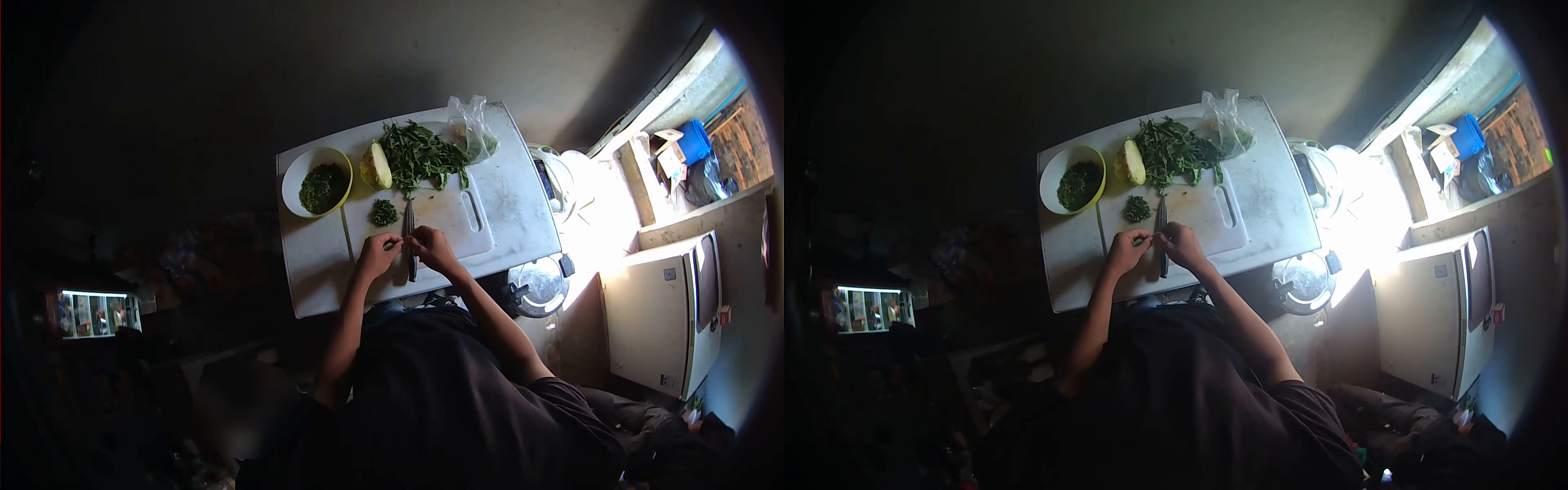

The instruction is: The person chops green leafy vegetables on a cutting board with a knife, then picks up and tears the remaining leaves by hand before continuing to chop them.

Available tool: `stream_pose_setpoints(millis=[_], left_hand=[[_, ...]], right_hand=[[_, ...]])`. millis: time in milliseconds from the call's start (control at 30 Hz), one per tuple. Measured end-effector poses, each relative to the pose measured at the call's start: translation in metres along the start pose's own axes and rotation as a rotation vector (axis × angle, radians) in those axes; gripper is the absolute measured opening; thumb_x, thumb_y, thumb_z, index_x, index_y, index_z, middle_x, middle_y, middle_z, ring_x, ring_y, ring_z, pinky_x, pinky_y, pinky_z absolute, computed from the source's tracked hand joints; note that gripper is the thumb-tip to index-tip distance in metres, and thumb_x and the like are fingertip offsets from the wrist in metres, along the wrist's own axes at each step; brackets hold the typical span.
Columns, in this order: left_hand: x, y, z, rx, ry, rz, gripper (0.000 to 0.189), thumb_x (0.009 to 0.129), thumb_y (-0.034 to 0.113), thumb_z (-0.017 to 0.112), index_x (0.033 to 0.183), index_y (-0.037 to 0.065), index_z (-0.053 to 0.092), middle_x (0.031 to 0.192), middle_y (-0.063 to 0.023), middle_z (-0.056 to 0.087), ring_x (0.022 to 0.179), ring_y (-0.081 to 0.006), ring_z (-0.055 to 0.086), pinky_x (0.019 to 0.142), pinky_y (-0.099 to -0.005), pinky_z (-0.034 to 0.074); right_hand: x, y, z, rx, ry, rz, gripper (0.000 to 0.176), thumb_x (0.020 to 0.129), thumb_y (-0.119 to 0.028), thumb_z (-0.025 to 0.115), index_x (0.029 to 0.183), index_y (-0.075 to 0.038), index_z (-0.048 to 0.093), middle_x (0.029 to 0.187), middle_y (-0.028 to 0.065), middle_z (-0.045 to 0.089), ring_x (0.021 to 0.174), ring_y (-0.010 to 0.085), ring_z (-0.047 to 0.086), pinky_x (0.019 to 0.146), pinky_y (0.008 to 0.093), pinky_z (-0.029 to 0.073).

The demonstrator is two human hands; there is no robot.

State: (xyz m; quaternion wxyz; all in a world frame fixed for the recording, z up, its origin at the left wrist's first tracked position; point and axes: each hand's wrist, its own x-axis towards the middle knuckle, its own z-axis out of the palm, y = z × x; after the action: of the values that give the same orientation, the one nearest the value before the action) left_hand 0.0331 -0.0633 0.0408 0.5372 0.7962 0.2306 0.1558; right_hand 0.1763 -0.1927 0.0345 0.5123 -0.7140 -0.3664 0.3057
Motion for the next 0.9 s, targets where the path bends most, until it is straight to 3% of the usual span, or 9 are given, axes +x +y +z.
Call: stream_pose_setpoints(millis=[67,133,167,233,567,733,900], left_hand=[[-0.002,-0.004,-0.006,0.093,0.002,0.032,0.017,0.092,0.012,0.069,0.101,-0.002,0.071,0.086,-0.0089,0.074,0.077,-0.0153,0.069,0.07,-0.032,0.053],[-0.004,-0.007,-0.01,0.191,0.061,0.017,0.016,0.089,0.014,0.071,0.096,-0.001,0.069,0.088,-0.0147,0.073,0.081,-0.026,0.072,0.072,-0.0365,0.054],[-0.003,-0.008,-0.012,0.186,0.058,0.021,0.016,0.089,0.014,0.071,0.096,-0.001,0.069,0.088,-0.0147,0.073,0.081,-0.026,0.072,0.072,-0.0365,0.054],[0.0,-0.023,-0.013,0.245,0.112,0.049,0.016,0.089,0.016,0.072,0.092,0.0,0.07,0.09,-0.0152,0.073,0.086,-0.0309,0.072,0.075,-0.0369,0.054],[0.015,-0.057,-0.012,0.262,0.073,0.123,0.013,0.086,0.015,0.072,0.09,0.002,0.07,0.085,-0.0136,0.073,0.082,-0.0314,0.072,0.073,-0.0395,0.055],[0.015,-0.054,-0.022,0.214,0.102,0.149,0.012,0.086,0.014,0.071,0.09,0.002,0.07,0.088,-0.0134,0.073,0.083,-0.0306,0.071,0.075,-0.0396,0.054],[0.017,-0.052,-0.044,0.243,0.153,0.168,0.01,0.087,0.013,0.07,0.09,0.003,0.069,0.093,-0.0137,0.07,0.088,-0.0324,0.069,0.077,-0.0412,0.053]], right_hand=[[-0.002,0.004,0.007,0.013,0.007,0.086,0.029,0.087,-0.022,0.07,0.098,0.005,0.068,0.088,0.0223,0.071,0.085,0.0345,0.071,0.075,0.0399,0.055],[-0.005,0.014,0.012,-0.221,0.093,-0.003,0.03,0.087,-0.023,0.073,0.1,0.004,0.068,0.083,0.0186,0.072,0.076,0.0275,0.071,0.069,0.0376,0.055],[-0.006,0.018,0.017,-0.226,0.098,-0.001,0.03,0.087,-0.023,0.073,0.1,0.004,0.068,0.083,0.0186,0.072,0.076,0.0275,0.071,0.069,0.0376,0.055],[-0.01,0.018,0.027,-0.392,0.206,0.055,0.036,0.083,-0.026,0.074,0.103,0.003,0.067,0.086,0.0227,0.071,0.081,0.0347,0.071,0.073,0.0417,0.055],[-0.012,0.014,0.046,-0.418,0.354,0.217,0.039,0.077,-0.028,0.077,0.102,0.0,0.069,0.086,0.0214,0.072,0.083,0.0362,0.071,0.076,0.0424,0.055],[-0.02,-0.003,0.039,-0.406,0.294,0.332,0.039,0.076,-0.03,0.078,0.1,0.0,0.07,0.09,0.0197,0.072,0.086,0.035,0.071,0.077,0.0425,0.055],[-0.036,-0.014,0.043,-0.307,0.298,0.166,0.034,0.08,-0.027,0.075,0.102,-0.003,0.065,0.093,0.0195,0.073,0.089,0.0366,0.071,0.078,0.0452,0.055]])
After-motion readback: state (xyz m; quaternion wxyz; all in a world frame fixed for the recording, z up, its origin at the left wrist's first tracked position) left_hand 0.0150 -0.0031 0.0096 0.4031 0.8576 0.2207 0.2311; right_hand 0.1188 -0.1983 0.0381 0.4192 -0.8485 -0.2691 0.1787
